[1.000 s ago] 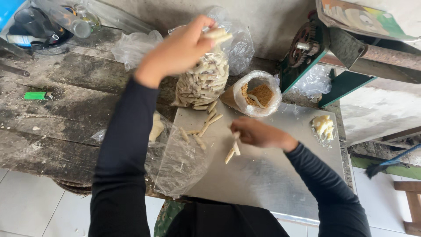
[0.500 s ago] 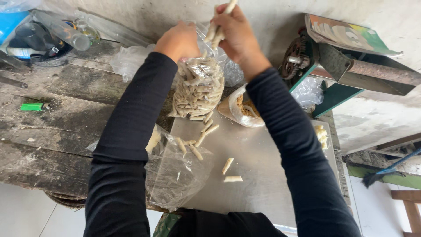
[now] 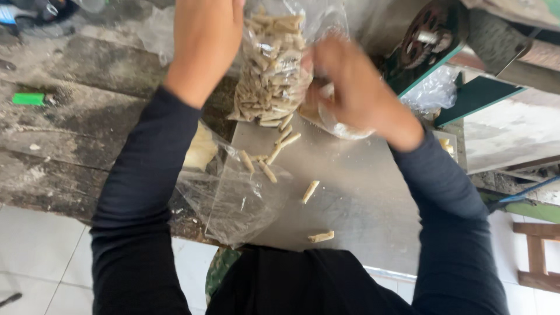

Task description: The person repeatedly scoops a granular filling onto thin triangular wrappers, folds them into cones, and places the finished cones into a plastic bag. The person handles wrappers, filling, and the bag throughout the clip.

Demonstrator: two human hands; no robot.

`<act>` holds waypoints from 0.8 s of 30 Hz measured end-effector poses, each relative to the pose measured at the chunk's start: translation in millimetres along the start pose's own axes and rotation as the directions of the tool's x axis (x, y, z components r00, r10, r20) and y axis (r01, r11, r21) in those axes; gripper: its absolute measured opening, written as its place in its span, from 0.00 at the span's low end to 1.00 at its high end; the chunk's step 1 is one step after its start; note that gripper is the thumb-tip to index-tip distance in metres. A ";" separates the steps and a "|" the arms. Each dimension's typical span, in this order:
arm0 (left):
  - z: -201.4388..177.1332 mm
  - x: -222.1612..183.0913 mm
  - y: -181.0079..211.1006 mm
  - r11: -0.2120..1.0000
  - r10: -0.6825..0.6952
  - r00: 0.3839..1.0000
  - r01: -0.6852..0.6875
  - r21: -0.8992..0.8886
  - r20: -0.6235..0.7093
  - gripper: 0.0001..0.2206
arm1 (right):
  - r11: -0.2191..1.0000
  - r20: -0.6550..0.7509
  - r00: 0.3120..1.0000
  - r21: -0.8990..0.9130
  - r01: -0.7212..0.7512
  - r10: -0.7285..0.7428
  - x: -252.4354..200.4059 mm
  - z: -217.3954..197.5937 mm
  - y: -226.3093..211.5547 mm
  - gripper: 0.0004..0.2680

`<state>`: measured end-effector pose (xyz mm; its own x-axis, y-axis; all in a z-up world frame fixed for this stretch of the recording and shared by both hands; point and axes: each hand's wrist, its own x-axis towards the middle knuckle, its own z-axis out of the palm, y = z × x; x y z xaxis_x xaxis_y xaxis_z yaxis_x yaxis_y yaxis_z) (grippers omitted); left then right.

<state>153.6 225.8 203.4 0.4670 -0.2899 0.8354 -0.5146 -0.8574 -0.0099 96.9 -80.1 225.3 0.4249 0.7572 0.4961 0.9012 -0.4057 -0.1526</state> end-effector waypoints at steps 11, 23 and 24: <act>-45.3 -152.8 115.4 0.912 0.182 0.531 0.224 -0.344 0.828 0.08 | 0.924 0.721 0.690 0.302 -0.233 -0.061 -182.9 106.5 -112.3 0.08; -28.1 -184.8 91.5 0.970 0.081 0.721 0.103 -0.222 0.688 0.22 | 1.000 0.239 0.971 0.031 0.000 -0.007 -109.7 141.3 -48.5 0.10; -25.9 -185.9 91.3 0.967 0.057 0.698 0.140 -0.213 0.714 0.20 | 1.000 0.215 0.977 0.012 -0.014 0.011 -98.7 148.7 -44.9 0.11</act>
<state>1.1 212.4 61.4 0.8103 -0.5545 0.1896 -0.5855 -0.7790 0.2245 27.3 -60.5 56.1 0.4433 0.8451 0.2989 0.8961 -0.4100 -0.1699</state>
